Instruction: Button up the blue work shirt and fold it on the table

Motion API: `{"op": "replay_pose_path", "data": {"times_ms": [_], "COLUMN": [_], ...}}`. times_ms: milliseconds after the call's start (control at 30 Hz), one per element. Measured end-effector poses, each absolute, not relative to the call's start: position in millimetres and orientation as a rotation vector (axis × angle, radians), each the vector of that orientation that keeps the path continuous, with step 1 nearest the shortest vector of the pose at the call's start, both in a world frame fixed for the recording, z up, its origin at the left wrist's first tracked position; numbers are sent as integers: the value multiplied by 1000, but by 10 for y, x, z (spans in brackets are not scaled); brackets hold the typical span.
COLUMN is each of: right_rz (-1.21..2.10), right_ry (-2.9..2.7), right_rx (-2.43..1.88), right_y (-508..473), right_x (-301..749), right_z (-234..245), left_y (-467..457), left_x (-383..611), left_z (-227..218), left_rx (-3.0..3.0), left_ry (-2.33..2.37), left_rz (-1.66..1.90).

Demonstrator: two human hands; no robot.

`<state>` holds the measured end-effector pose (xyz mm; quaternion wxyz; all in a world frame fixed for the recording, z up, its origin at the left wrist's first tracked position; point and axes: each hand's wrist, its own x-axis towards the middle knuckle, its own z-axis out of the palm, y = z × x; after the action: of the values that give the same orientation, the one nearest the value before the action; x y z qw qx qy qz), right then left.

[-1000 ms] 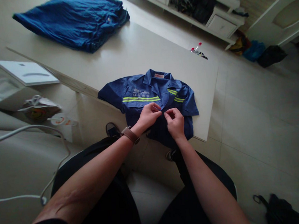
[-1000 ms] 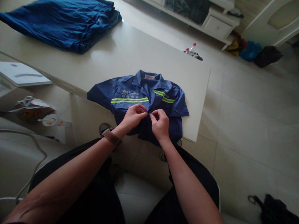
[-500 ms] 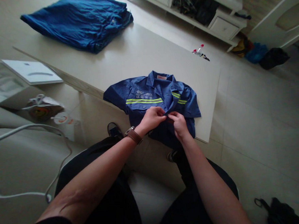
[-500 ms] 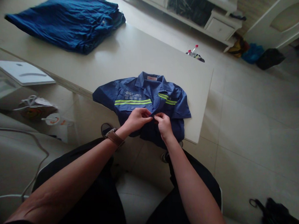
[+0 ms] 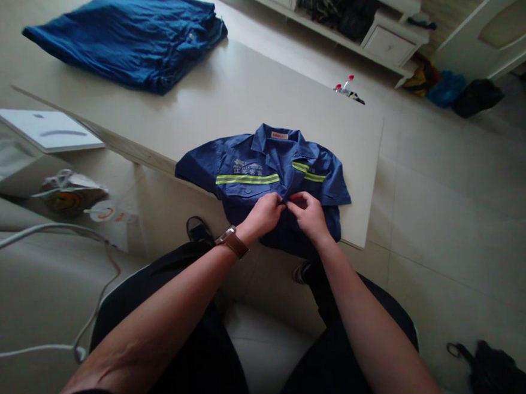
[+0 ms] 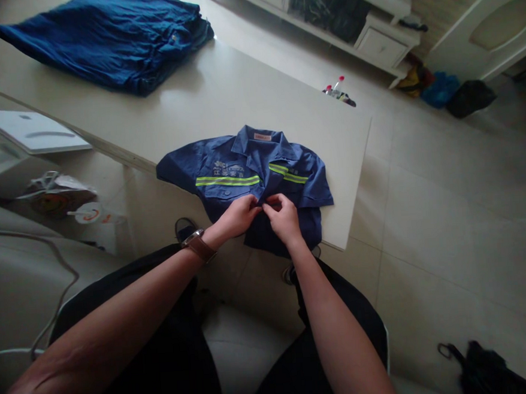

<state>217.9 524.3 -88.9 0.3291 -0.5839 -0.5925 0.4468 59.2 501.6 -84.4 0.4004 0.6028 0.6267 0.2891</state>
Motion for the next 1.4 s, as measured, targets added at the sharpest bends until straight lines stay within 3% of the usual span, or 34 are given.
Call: {"op": "replay_pose_path", "data": {"times_ms": [400, 700, 900, 1033, 1200, 1400], "right_rz": [1310, 950, 666, 628, 671, 824], "right_ry": [-1241, -1258, -1551, -1603, -1489, -1371], "right_rx": [-1492, -1603, -1670, -1684, -1715, -1655], "right_y": [5268, 5265, 5195, 5175, 5197, 5206], "right_x": [2150, 2171, 2162, 2187, 2315, 2440], "right_z": [-988, -856, -878, -886, -868, -934], "left_y": [5037, 4987, 4897, 4835, 4907, 5178], "left_x": [597, 595, 634, 683, 741, 735], "left_z": [-826, -818, -826, -793, -796, -979], "left_rx": [1547, 1745, 1974, 1992, 1815, 1441], "left_ry": [1557, 1457, 1394, 1419, 1440, 1796], "left_rz": [853, 675, 458, 364, 459, 801]}}
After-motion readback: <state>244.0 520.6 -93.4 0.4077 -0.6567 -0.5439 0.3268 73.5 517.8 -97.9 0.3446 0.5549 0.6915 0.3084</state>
